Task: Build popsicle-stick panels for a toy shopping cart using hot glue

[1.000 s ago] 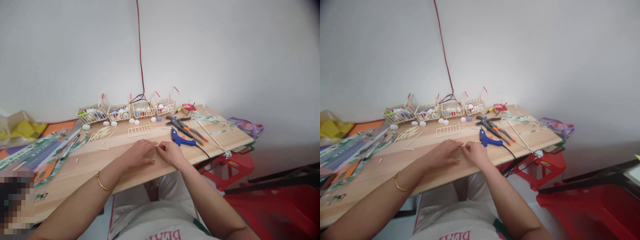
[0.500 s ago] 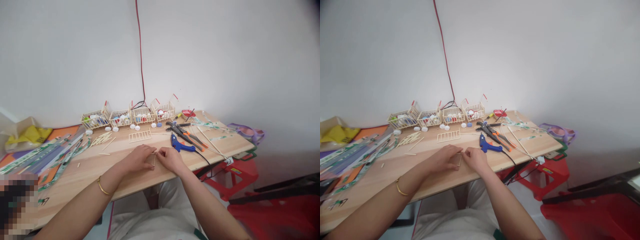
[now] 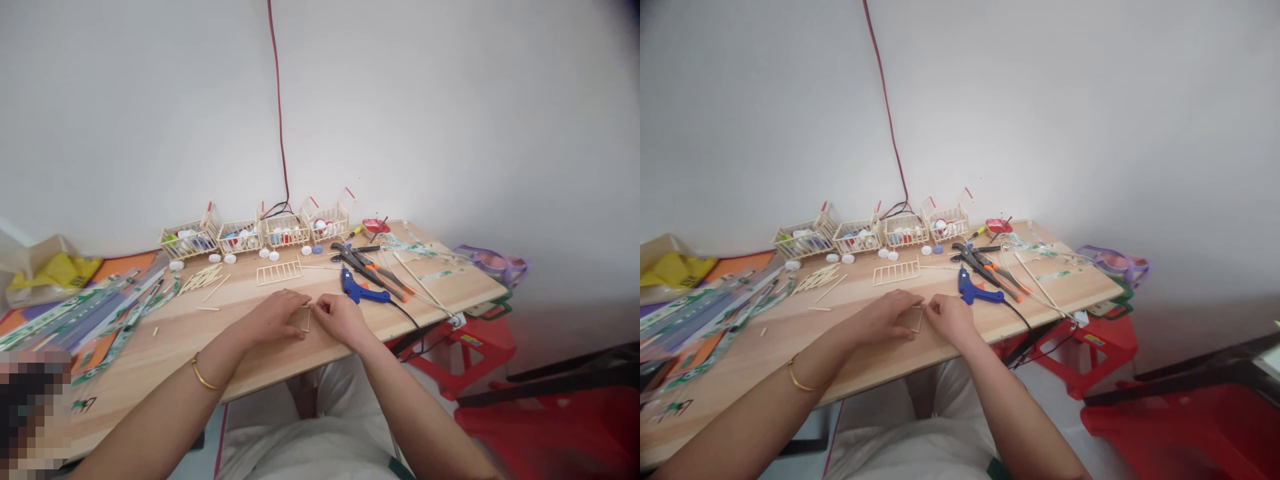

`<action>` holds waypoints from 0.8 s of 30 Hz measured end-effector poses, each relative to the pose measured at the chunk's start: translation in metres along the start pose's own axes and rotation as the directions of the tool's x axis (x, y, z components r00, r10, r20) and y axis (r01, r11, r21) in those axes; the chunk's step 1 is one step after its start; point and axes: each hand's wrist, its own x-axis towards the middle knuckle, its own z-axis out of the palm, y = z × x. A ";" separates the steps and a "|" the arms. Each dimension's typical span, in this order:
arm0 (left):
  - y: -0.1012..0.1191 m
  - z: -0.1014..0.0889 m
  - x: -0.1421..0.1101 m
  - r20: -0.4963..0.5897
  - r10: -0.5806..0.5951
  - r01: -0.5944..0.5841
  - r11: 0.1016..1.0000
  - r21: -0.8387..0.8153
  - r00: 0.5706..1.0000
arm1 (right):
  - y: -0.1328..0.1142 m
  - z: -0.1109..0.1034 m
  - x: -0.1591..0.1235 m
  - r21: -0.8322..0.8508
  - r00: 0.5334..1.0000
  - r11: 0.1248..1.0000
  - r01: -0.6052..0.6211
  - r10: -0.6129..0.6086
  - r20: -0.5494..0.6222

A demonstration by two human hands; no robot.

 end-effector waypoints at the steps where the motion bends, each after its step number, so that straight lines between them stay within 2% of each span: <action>1: 0.000 0.000 0.000 -0.005 0.006 -0.006 1.000 0.000 1.000 | 0.000 0.000 0.000 0.000 1.000 1.000 0.000 0.000 -0.001; 15: 0.002 -0.001 0.000 -0.002 0.034 -0.034 0.999 0.010 0.999 | 0.000 0.000 0.000 -0.013 1.000 1.000 0.005 -0.005 -0.006; 20: -0.004 -0.005 -0.002 -0.016 0.000 -0.001 0.998 -0.062 1.000 | 0.001 0.001 0.000 0.001 1.000 1.000 0.014 -0.014 -0.006; 22: -0.009 -0.009 -0.002 -0.091 -0.047 0.037 0.993 -0.109 0.995 | 0.002 0.001 0.000 0.004 1.000 1.000 0.016 -0.016 -0.015; 24: -0.013 -0.014 -0.002 -0.240 -0.107 0.071 0.986 -0.151 0.965 | 0.003 0.000 0.000 0.009 1.000 1.000 0.013 -0.013 -0.025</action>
